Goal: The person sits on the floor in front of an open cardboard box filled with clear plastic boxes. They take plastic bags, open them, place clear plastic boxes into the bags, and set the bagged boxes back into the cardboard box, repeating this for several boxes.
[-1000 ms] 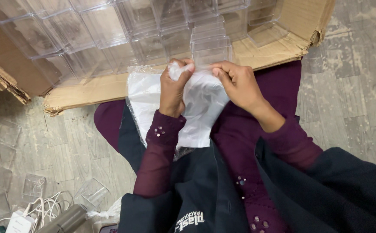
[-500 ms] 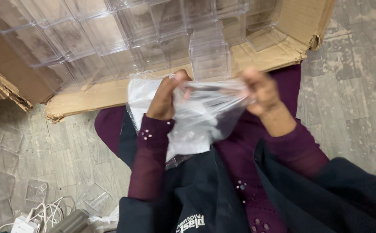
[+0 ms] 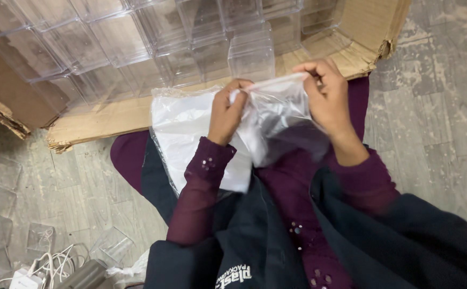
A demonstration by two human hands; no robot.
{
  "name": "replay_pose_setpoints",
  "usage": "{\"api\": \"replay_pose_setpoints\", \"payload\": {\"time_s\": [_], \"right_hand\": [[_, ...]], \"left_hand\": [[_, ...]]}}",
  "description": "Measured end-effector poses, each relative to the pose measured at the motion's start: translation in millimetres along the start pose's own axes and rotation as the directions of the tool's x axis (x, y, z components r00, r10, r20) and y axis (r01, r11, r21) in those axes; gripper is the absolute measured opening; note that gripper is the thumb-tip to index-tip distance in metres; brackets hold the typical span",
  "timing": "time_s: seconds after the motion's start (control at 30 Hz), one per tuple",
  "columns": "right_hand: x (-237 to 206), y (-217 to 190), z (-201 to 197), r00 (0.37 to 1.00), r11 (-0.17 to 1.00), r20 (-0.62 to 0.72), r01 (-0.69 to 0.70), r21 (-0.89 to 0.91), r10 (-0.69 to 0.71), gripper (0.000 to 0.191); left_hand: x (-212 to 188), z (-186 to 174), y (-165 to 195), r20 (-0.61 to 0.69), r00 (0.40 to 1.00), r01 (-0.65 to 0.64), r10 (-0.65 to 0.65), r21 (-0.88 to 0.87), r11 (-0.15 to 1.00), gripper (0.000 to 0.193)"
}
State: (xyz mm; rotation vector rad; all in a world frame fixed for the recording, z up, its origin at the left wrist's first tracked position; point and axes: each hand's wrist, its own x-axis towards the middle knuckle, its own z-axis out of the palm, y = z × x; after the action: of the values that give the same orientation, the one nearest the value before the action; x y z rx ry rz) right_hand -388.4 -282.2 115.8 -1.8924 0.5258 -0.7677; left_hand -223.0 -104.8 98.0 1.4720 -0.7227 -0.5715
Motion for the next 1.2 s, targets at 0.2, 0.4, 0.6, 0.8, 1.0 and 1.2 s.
{"api": "replay_pose_setpoints", "payload": {"time_s": [0.2,0.4,0.6,0.8,1.0,1.2], "right_hand": [[0,34,1,0.996,0.989,0.073,-0.049,-0.143,0.06,0.011],[-5,23,-16,0.721,0.272,0.682,-0.685,0.676,0.122,0.056],[-23,19,-138,0.939,0.885,0.305,-0.271,0.378,0.157,0.052],[-54,169,-260,0.704,0.602,-0.165,-0.687,-0.408,0.691,0.055],[5,238,-262,0.745,0.663,-0.283,-0.273,0.697,0.604,0.043],[47,149,-210,0.815,0.9,-0.526,0.013,0.436,0.243,0.031]], "left_hand": [[4,13,-4,-0.058,0.994,0.112,-0.097,0.419,0.901,0.023],[31,37,33,0.112,0.992,-0.089,0.062,0.255,0.963,0.031],[51,42,35,0.306,0.949,0.079,-0.079,0.012,0.997,0.032],[48,14,8,0.27,0.958,0.159,-0.094,-0.233,0.959,0.039],[42,11,12,0.287,0.948,0.219,-0.138,-0.277,0.936,0.045],[41,12,21,0.308,0.936,0.278,-0.171,-0.35,0.894,0.043]]}}
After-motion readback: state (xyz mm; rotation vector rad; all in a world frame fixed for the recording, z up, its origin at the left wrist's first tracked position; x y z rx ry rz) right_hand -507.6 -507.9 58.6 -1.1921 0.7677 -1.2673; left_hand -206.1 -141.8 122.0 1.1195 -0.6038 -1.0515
